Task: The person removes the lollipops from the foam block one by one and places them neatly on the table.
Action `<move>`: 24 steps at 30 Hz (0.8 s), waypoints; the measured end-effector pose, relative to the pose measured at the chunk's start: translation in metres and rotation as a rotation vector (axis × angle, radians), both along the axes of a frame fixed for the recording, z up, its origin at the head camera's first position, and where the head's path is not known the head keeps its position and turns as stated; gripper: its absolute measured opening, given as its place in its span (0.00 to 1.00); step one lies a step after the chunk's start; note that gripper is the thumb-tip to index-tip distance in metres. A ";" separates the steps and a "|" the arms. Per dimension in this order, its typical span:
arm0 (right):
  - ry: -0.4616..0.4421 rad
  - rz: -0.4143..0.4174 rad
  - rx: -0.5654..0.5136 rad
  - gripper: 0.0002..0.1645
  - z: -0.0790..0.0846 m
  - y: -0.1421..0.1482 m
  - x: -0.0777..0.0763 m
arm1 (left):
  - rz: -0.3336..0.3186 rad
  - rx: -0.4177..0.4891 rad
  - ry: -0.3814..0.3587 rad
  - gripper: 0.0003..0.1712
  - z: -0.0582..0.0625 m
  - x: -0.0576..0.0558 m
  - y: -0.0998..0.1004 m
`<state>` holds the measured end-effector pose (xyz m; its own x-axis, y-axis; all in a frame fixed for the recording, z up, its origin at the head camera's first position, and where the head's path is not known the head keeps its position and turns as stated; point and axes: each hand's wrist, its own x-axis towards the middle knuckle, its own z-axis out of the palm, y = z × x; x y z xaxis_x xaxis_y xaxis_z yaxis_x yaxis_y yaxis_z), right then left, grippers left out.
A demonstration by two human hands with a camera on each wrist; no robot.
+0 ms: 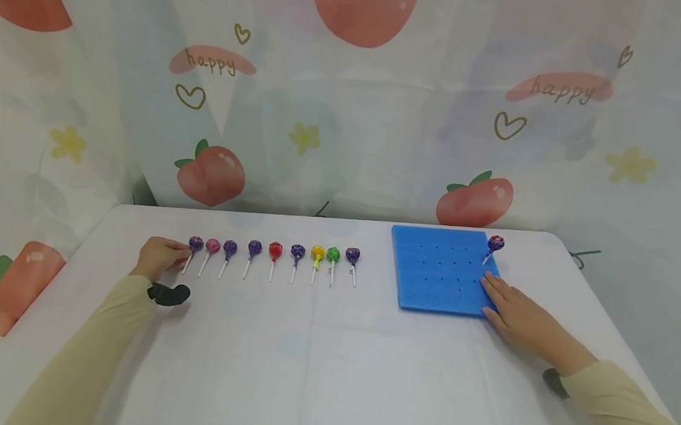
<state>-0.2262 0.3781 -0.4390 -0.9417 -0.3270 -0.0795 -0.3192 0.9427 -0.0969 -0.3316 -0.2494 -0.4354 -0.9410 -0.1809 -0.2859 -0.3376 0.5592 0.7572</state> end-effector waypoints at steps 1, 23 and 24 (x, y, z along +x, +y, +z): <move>-0.002 0.000 -0.001 0.41 0.000 0.000 0.000 | -0.004 -0.010 0.008 0.20 0.000 0.000 0.001; -0.012 -0.004 -0.014 0.41 0.001 0.000 0.001 | -0.021 -0.073 0.042 0.20 0.005 0.006 0.001; -0.012 -0.004 -0.014 0.41 0.001 0.000 0.001 | -0.026 -0.079 0.044 0.21 0.005 0.007 0.001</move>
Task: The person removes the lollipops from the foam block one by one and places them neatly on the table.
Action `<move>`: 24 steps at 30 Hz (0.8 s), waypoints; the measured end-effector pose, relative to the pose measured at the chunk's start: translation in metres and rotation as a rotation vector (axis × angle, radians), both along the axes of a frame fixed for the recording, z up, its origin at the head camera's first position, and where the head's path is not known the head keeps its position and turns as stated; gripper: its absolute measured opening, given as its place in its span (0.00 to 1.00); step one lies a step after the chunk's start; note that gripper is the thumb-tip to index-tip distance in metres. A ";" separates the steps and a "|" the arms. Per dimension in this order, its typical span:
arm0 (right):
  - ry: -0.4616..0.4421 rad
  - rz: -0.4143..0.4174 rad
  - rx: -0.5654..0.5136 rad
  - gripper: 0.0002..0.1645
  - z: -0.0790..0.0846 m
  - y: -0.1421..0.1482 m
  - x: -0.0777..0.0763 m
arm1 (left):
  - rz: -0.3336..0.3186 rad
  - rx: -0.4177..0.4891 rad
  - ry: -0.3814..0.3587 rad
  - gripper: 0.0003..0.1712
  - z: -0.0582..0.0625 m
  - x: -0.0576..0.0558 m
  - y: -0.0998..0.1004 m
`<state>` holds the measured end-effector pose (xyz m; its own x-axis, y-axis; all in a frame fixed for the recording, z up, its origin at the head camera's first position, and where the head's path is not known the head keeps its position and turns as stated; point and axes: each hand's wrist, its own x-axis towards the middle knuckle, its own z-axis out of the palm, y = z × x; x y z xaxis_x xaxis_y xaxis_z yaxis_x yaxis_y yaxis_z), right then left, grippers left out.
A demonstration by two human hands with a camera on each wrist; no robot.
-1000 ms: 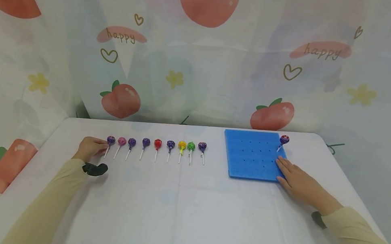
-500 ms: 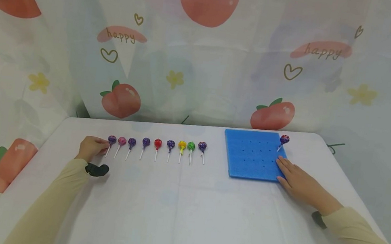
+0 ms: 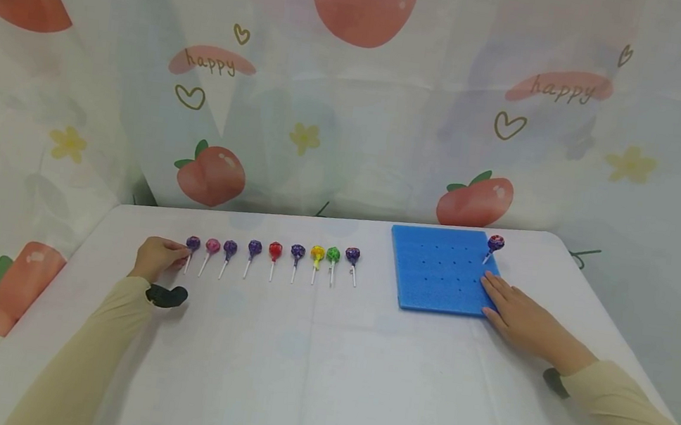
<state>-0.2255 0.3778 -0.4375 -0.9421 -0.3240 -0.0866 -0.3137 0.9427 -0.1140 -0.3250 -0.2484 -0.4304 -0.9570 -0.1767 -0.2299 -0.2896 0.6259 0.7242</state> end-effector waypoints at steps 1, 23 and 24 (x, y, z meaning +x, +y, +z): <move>0.000 0.000 -0.001 0.41 0.000 0.000 0.000 | -0.004 -0.004 0.003 0.21 0.000 0.000 0.000; 0.001 -0.002 -0.008 0.41 0.003 -0.001 0.001 | -0.144 -0.039 0.146 0.23 0.022 0.010 -0.011; 0.001 -0.002 -0.008 0.41 0.003 -0.002 0.000 | -0.142 -0.040 0.149 0.24 0.022 0.010 -0.009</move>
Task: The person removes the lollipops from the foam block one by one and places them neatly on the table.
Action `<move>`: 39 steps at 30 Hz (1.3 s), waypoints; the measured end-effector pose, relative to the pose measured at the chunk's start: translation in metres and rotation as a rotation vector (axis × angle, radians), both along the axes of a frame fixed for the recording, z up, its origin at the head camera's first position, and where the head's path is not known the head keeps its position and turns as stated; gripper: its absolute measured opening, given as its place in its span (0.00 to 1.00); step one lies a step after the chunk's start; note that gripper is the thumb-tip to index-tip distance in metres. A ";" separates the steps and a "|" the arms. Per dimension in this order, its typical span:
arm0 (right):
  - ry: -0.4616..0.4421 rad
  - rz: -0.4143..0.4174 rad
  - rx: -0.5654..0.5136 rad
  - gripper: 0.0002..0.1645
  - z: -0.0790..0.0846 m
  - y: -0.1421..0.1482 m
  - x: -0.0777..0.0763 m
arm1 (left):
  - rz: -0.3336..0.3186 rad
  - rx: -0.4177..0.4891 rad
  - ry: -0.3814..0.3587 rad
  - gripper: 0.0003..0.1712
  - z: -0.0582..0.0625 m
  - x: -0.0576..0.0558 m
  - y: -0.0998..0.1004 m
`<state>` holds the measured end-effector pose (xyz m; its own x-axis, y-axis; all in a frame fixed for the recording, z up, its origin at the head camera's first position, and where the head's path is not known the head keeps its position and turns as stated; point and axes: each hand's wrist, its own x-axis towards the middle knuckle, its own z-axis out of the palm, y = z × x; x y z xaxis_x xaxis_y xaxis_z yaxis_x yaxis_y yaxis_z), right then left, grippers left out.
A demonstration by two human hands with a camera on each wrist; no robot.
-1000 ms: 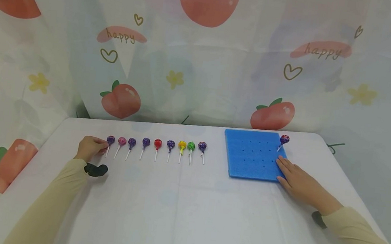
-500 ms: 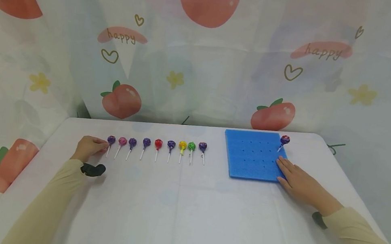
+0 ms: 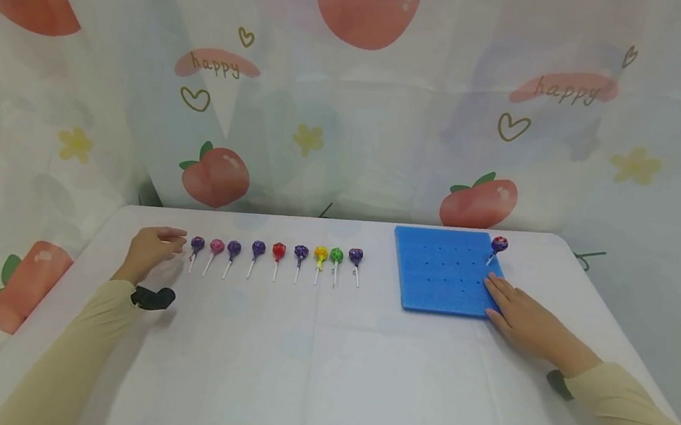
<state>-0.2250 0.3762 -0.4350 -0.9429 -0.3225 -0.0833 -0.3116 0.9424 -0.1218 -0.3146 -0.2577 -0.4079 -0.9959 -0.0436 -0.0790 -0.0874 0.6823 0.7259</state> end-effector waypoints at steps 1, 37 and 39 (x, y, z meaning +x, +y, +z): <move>-0.002 -0.001 -0.002 0.41 0.000 0.000 0.000 | -0.002 0.009 0.011 0.24 0.000 -0.001 0.002; 0.022 0.008 -0.011 0.40 -0.004 0.001 0.001 | -0.387 0.217 0.247 0.15 0.023 -0.021 0.242; 0.028 0.011 -0.014 0.40 -0.005 0.002 0.001 | -0.409 0.220 0.254 0.15 0.022 -0.024 0.255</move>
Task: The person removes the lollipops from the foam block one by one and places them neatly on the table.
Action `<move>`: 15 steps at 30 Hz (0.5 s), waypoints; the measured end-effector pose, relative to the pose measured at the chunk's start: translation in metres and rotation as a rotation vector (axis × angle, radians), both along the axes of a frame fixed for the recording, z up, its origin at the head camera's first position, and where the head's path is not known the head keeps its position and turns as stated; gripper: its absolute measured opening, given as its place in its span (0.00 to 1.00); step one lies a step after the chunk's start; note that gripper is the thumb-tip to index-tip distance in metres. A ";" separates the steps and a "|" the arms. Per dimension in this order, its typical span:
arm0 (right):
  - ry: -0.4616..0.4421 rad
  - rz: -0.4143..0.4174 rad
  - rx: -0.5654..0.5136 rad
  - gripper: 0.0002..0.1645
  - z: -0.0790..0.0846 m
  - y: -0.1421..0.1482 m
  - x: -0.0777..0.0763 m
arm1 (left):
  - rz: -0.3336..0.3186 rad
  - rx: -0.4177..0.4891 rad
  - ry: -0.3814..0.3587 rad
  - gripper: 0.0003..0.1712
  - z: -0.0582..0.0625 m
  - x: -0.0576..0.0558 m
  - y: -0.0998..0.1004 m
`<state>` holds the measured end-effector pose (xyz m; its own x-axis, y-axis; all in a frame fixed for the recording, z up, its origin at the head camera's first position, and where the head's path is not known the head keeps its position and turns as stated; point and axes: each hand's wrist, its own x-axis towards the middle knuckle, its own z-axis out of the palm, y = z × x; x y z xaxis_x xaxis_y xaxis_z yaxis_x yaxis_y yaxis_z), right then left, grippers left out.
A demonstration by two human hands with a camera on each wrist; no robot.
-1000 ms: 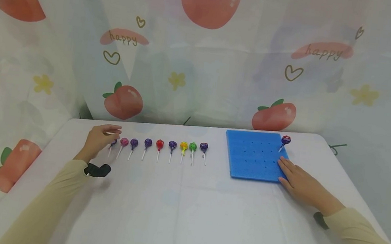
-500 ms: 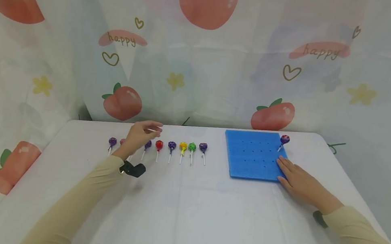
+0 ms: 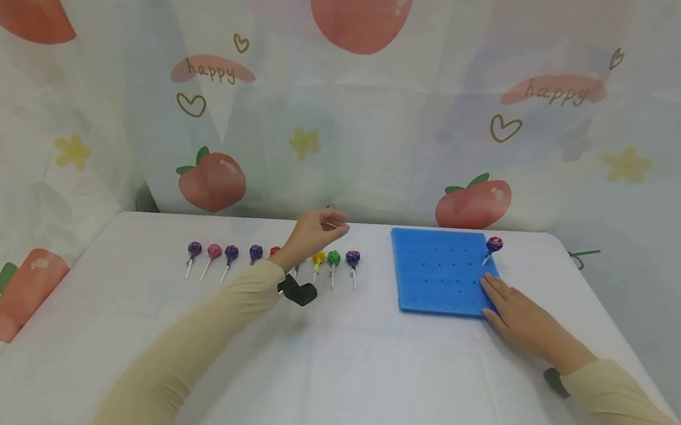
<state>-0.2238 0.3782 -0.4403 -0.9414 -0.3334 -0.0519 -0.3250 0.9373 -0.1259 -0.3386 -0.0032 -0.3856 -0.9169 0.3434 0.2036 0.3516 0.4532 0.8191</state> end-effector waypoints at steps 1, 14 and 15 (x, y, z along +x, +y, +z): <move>0.001 -0.001 -0.001 0.40 0.000 0.000 0.000 | -0.013 -0.001 0.005 0.15 0.000 -0.001 0.006; 0.004 -0.010 -0.002 0.40 0.002 -0.002 0.002 | -0.110 -0.024 -0.010 0.15 -0.008 -0.015 0.085; 0.004 -0.010 -0.001 0.40 0.001 -0.002 0.002 | -0.111 -0.030 -0.013 0.15 -0.009 -0.015 0.091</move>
<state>-0.2214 0.3764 -0.4390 -0.9450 -0.3237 -0.0475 -0.3159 0.9405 -0.1251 -0.3537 0.0879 -0.3949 -0.8755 0.4484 0.1802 0.3904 0.4366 0.8105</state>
